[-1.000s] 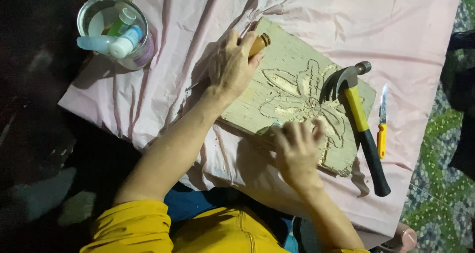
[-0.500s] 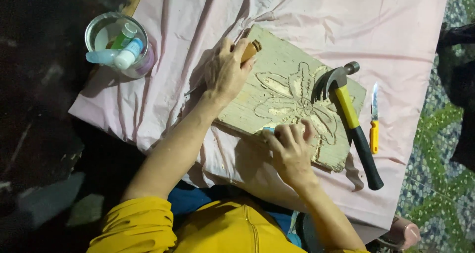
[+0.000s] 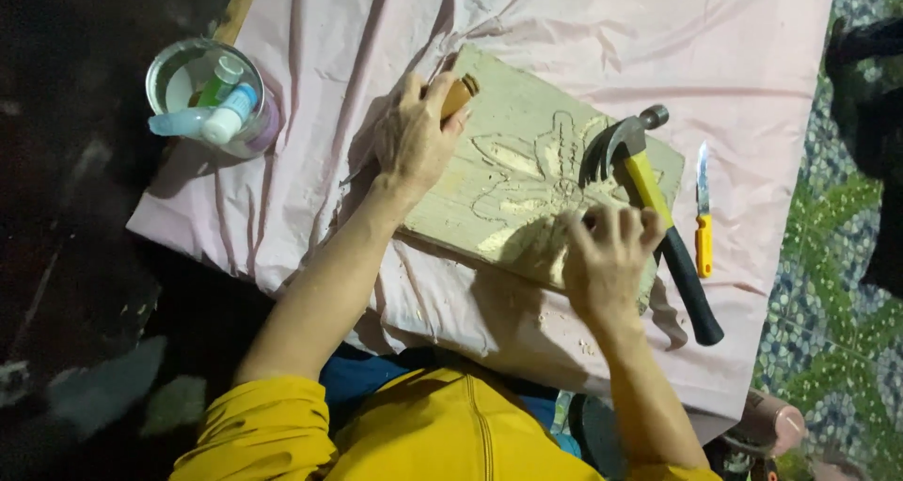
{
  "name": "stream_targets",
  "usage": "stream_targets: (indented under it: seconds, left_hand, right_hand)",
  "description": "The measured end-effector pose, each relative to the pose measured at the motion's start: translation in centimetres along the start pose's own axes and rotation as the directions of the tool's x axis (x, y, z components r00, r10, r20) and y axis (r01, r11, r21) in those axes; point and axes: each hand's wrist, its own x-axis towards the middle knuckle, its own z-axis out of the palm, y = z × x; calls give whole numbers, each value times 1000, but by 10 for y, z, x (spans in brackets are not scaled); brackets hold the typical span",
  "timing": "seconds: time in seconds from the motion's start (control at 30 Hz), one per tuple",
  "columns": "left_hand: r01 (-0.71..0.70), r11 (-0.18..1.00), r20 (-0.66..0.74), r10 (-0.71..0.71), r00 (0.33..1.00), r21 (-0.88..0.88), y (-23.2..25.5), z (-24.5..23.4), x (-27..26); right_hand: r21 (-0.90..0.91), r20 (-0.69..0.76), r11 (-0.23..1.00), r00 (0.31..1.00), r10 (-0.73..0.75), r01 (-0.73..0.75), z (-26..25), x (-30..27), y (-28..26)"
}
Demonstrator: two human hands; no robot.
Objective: Carving a floral design into a wooden block using a hammer and chisel on a covered work surface.
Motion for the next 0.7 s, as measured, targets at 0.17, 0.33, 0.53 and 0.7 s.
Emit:
stream_targets:
  seconds: [0.17, 0.33, 0.53, 0.7]
  left_hand:
    - [-39, 999, -17, 39, 999, 7, -8, 8, 1]
    - [-99, 994, -75, 103, 992, 49, 16, -13, -8]
    - [-145, 989, 218, 137, 966, 20, 71, -52, -58]
    - [-272, 959, 456, 206, 866, 83, 53, -16, -80]
  right_hand:
    - [126, -30, 990, 997, -66, 69, 13, -1, -9]
    - [20, -256, 989, 956, 146, -145, 10, -27, 29]
    - [428, -431, 879, 807, 404, -212, 18, -78, 5]
    - [537, -420, 813, 764, 490, -226, 4, -89, -9]
